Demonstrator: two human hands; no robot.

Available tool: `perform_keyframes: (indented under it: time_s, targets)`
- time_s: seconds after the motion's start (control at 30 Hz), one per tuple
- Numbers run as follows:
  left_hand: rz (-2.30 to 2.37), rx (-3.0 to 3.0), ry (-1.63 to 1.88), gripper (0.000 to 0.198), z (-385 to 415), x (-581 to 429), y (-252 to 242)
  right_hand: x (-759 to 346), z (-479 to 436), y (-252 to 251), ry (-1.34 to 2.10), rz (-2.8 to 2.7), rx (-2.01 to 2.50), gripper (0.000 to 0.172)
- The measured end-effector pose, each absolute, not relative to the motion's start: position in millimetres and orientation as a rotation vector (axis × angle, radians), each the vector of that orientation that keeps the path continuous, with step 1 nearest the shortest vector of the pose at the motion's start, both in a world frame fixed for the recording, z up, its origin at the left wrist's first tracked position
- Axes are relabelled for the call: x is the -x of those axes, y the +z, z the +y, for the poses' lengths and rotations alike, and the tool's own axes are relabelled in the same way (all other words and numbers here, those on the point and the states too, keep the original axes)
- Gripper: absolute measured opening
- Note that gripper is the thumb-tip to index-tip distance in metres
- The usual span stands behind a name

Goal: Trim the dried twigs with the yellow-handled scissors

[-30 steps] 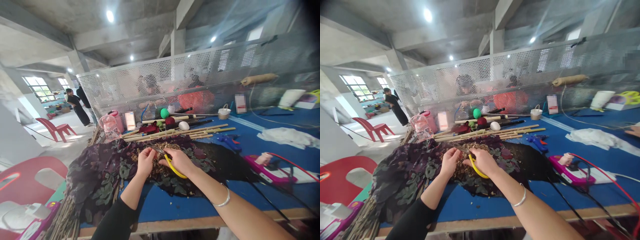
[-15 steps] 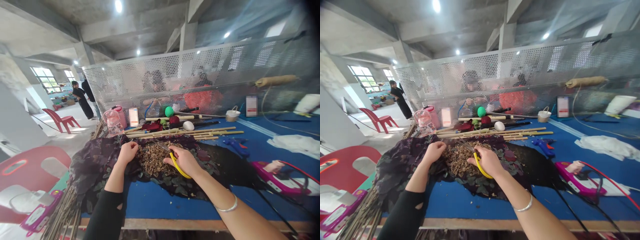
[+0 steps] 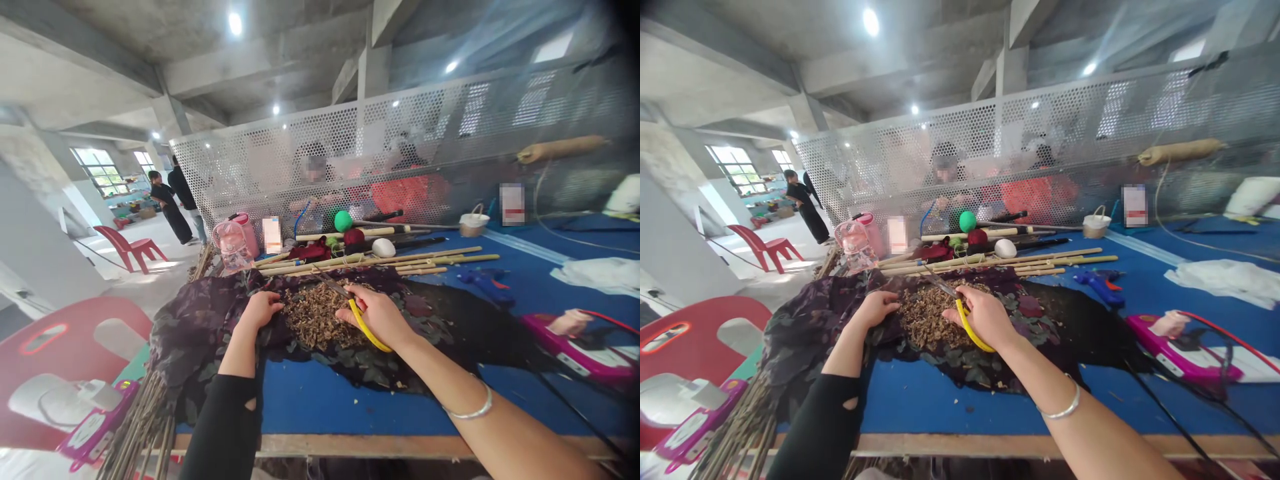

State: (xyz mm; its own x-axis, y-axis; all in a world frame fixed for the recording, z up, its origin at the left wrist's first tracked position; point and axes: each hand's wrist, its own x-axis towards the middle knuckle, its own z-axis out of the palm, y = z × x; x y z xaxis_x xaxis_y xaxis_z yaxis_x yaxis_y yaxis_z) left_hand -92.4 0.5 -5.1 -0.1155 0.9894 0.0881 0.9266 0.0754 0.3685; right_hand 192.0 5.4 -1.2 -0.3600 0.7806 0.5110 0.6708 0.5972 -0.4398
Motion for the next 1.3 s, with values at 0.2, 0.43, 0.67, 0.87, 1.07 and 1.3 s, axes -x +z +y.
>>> perform_keyframes:
  time_s: [0.2,0.43,0.67,0.87,1.07,1.3]
  targets:
    - [2.187,-1.974,0.423,0.022,4.0,85.6,-9.6,-188.7,3.5,-2.2,0.251,-2.14,1.096,0.048]
    - [2.214,-1.991,0.692,0.024,-0.4,75.5,2.7,-190.4,0.3,1.4,0.3,-2.128,1.084,0.048]
    - [2.086,-2.052,0.844,0.027,-4.6,48.1,3.9,-192.0,0.4,4.7,0.312,-2.125,1.093,0.046]
    - [2.133,-2.169,0.445,0.026,4.6,32.6,-8.6,-188.8,-0.8,5.2,0.358,-2.107,1.094,0.046]
    - [2.214,-2.065,0.355,0.022,9.6,39.7,-9.3,-188.1,-0.9,4.6,0.383,-2.089,1.084,0.046]
    - [2.327,-1.955,0.577,0.032,1.5,53.7,-3.6,-189.5,0.5,4.4,0.372,-2.094,1.092,0.045]
